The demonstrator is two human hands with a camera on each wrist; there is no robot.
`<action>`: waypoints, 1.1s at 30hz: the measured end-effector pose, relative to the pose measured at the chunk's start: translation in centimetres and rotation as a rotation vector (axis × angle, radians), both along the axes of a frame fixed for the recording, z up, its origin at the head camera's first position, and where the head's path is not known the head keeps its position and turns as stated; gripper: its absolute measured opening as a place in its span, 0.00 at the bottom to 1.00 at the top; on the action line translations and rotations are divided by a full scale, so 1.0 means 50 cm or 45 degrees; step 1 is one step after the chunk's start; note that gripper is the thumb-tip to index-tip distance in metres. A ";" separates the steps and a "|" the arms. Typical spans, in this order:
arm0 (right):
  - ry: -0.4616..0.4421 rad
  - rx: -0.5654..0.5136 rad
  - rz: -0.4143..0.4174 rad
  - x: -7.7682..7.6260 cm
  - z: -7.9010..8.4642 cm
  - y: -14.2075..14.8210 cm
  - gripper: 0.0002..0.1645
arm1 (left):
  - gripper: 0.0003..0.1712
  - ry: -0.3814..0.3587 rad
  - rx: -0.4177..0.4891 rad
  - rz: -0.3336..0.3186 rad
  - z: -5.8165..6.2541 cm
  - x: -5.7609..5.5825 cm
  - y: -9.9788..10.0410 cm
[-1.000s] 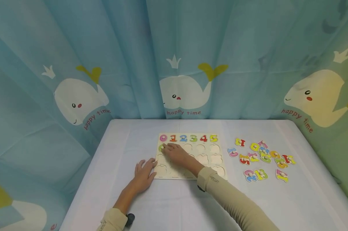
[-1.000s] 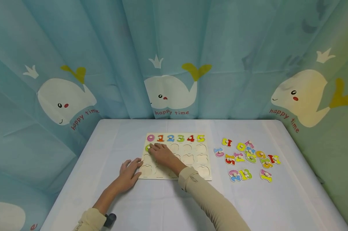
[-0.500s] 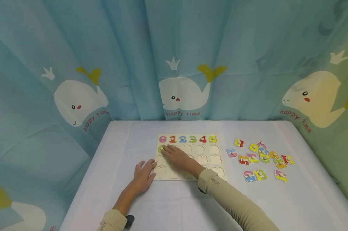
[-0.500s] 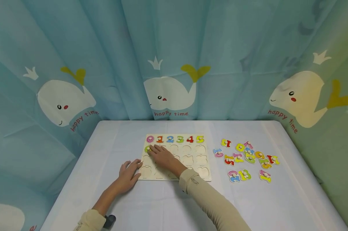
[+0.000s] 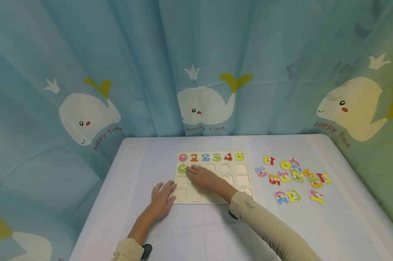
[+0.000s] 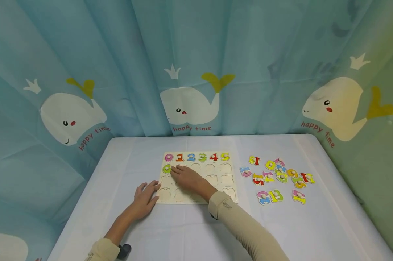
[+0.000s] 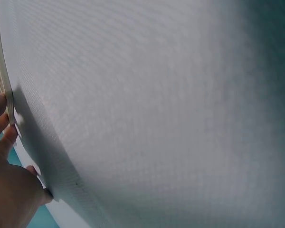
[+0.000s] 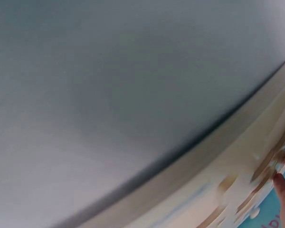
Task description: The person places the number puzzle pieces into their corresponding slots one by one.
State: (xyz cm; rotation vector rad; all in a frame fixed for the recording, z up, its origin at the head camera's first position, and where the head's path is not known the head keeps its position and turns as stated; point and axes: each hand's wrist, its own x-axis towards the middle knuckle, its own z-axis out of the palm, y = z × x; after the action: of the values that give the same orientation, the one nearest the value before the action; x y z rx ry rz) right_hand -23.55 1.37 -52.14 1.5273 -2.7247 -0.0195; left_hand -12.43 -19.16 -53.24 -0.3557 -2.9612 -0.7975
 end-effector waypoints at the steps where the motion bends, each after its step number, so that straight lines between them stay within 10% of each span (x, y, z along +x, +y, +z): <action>1: 0.013 -0.010 0.016 -0.001 0.001 0.007 0.27 | 0.23 0.004 0.002 0.002 0.000 0.000 0.000; 13: -0.162 -0.252 -0.016 -0.011 0.007 0.082 0.18 | 0.23 0.017 -0.003 0.010 0.000 0.000 0.000; 20: -0.060 -0.393 -0.043 -0.023 0.005 0.134 0.16 | 0.23 0.012 0.004 0.000 0.004 0.002 0.002; 33: 0.007 -0.507 -0.354 -0.046 0.006 0.309 0.13 | 0.23 -0.001 0.015 0.002 0.006 0.002 0.005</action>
State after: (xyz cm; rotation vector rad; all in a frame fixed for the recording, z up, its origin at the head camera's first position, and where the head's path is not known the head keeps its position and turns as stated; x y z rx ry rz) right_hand -25.84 16.82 -51.84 1.0390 -2.6946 0.4810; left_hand -12.36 -18.89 -52.92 -0.3522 -2.9557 -0.8149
